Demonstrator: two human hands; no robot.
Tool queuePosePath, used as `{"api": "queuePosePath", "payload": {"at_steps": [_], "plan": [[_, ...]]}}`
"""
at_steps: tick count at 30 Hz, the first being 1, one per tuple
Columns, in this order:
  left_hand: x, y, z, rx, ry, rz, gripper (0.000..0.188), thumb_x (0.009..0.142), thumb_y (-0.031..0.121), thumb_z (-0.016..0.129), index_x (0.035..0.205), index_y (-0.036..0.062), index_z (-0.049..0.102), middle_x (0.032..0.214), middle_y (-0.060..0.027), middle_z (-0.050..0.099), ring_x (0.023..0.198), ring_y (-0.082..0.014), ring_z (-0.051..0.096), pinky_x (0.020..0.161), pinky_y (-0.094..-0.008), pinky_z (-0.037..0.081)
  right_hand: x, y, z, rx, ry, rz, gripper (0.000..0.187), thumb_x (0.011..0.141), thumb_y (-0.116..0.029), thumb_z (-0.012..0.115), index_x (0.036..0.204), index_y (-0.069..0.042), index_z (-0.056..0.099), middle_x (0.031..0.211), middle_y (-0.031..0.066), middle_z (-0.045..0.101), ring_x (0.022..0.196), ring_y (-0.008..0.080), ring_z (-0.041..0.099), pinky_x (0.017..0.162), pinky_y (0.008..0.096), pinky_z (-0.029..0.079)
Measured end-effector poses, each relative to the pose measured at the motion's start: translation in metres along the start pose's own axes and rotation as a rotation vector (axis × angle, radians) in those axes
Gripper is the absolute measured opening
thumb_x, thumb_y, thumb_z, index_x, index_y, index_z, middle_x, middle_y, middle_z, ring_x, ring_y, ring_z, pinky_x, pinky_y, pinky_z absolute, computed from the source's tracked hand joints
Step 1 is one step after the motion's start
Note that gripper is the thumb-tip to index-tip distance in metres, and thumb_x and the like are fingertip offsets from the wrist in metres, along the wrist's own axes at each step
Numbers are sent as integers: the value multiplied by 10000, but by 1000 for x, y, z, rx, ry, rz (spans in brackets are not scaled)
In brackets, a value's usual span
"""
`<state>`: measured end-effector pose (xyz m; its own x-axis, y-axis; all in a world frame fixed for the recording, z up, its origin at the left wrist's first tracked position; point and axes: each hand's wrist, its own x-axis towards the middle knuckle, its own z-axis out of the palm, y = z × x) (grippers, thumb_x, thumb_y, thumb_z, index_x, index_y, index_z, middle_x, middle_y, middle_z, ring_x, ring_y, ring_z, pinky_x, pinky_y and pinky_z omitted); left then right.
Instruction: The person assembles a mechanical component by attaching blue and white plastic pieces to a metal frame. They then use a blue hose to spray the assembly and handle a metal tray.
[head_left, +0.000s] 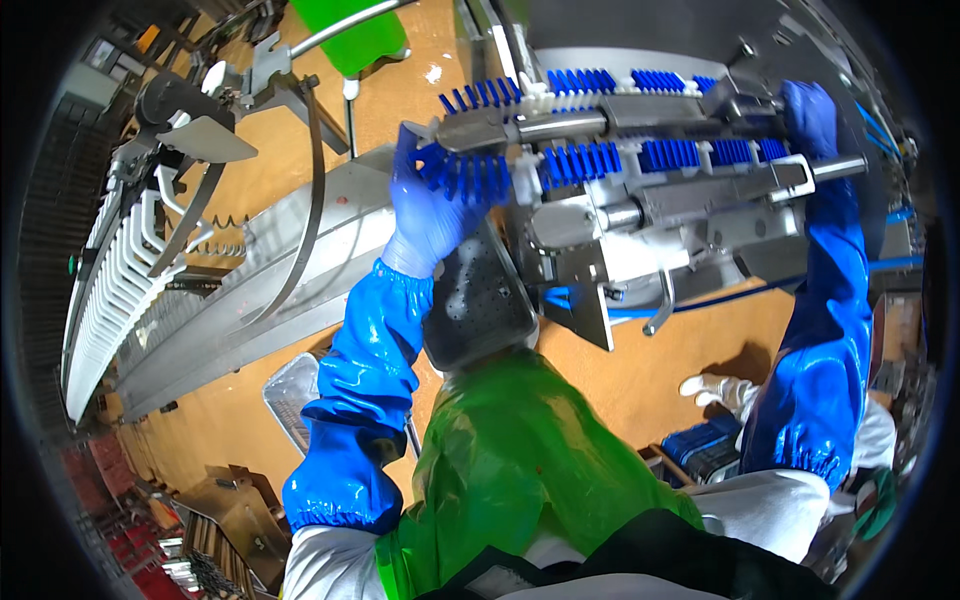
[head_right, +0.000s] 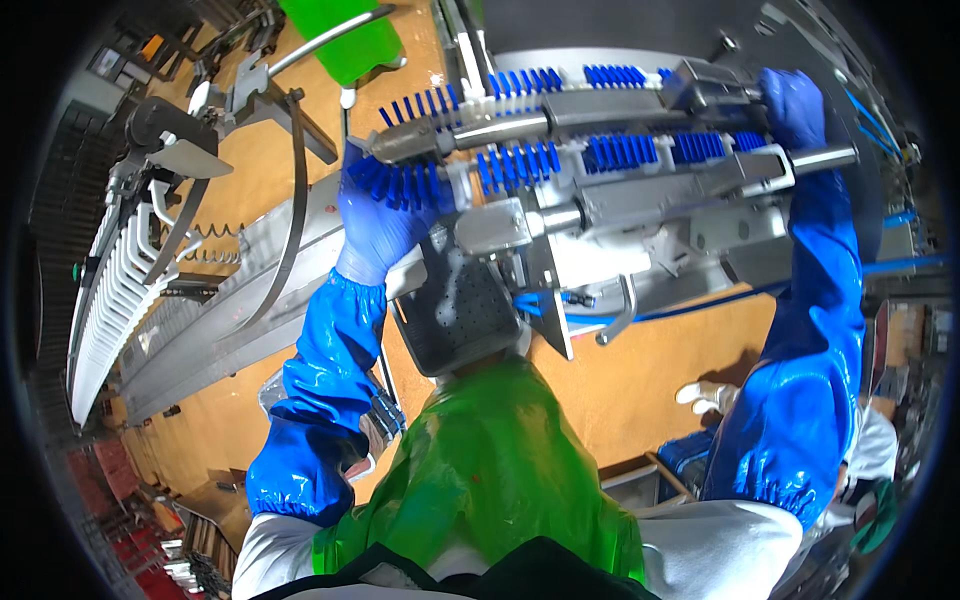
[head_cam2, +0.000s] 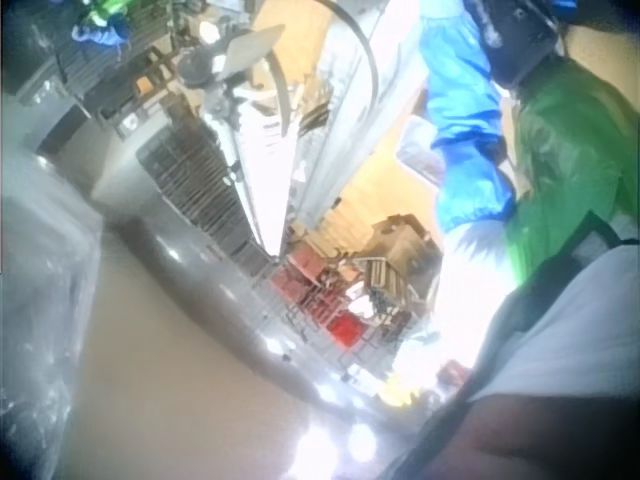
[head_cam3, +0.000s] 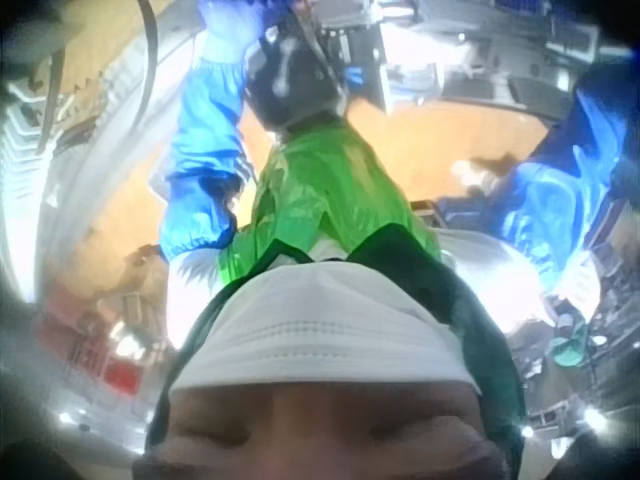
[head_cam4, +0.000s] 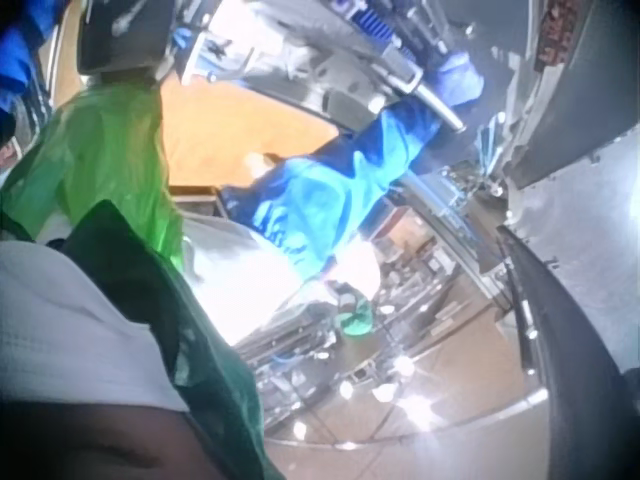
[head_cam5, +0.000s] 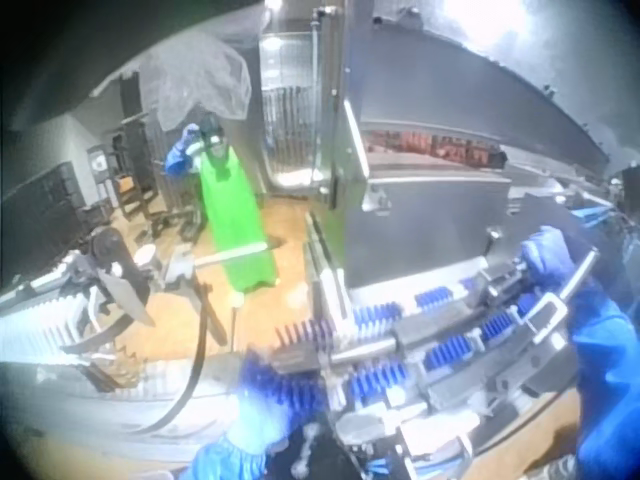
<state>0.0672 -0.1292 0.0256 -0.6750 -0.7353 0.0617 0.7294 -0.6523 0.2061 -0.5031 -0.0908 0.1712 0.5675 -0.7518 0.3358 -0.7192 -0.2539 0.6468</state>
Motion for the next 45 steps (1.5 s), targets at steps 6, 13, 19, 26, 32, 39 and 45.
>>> {"api": "queuePosePath", "payload": {"at_steps": [6, 13, 19, 26, 32, 39, 45], "plan": [[-1, -1, 1, -93, 56, -38, 656, 956, 587, 391, 1284, 29, 502, 1147, -163, 572, 1006, -258, 571, 934, -447, 461, 9, -3, -2, -6, 158, 65, 204, 946, -192, 454, 856, -36, 550, 790, 171, 593, 773, 399, 584, 780, 480, 473], [-9, 2, 3, -148, 51, -55, 751, 919, 655, 431, 1335, 30, 464, 1221, -177, 524, 1063, -284, 538, 979, -448, 456, 38, 24, -51, 52, 56, 119, 263, 977, -202, 429, 843, -8, 545, 792, 164, 575, 809, 396, 569, 897, 452, 459], [-11, 2, 1, -97, 39, -10, 754, 907, 666, 449, 1310, 29, 475, 1182, -170, 517, 1049, -260, 517, 963, -396, 463, 36, 19, -45, 40, 80, 202, 310, 980, -207, 441, 1002, 39, 629, 1011, 195, 659, 1001, 401, 596, 1045, 451, 420], [-3, -4, 13, -64, 211, -21, 649, 910, 658, 458, 1083, 43, 573, 878, -88, 556, 868, -215, 540, 922, -369, 478, 24, 32, -39, 112, -74, 262, 324, 990, -242, 417, 1006, 6, 624, 958, 190, 628, 961, 416, 584, 983, 462, 439], [-7, 2, 2, -76, 137, 5, 583, 927, 649, 444, 797, 96, 573, 580, 13, 469, 664, -151, 521, 895, -370, 481, 7, -19, 11, 207, 332, 251, 264, 953, -217, 416, 953, 1, 565, 860, 179, 557, 795, 401, 501, 762, 434, 416], [-5, -5, -2, -56, 88, -55, 516, 935, 585, 466, 1027, 87, 567, 868, -36, 563, 819, -159, 575, 905, -390, 488, 28, 16, -40, 158, -62, 332, 324, 985, -280, 430, 982, -24, 628, 899, 181, 622, 929, 408, 582, 1000, 455, 419], [2, -4, -8, 24, 15, -89, 565, 935, 555, 474, 1233, 82, 552, 1116, -85, 620, 964, -168, 612, 915, -401, 492, 26, 22, -33, 158, 85, 331, 350, 992, -298, 419, 938, -15, 618, 855, 184, 613, 903, 413, 574, 963, 481, 421]]}}
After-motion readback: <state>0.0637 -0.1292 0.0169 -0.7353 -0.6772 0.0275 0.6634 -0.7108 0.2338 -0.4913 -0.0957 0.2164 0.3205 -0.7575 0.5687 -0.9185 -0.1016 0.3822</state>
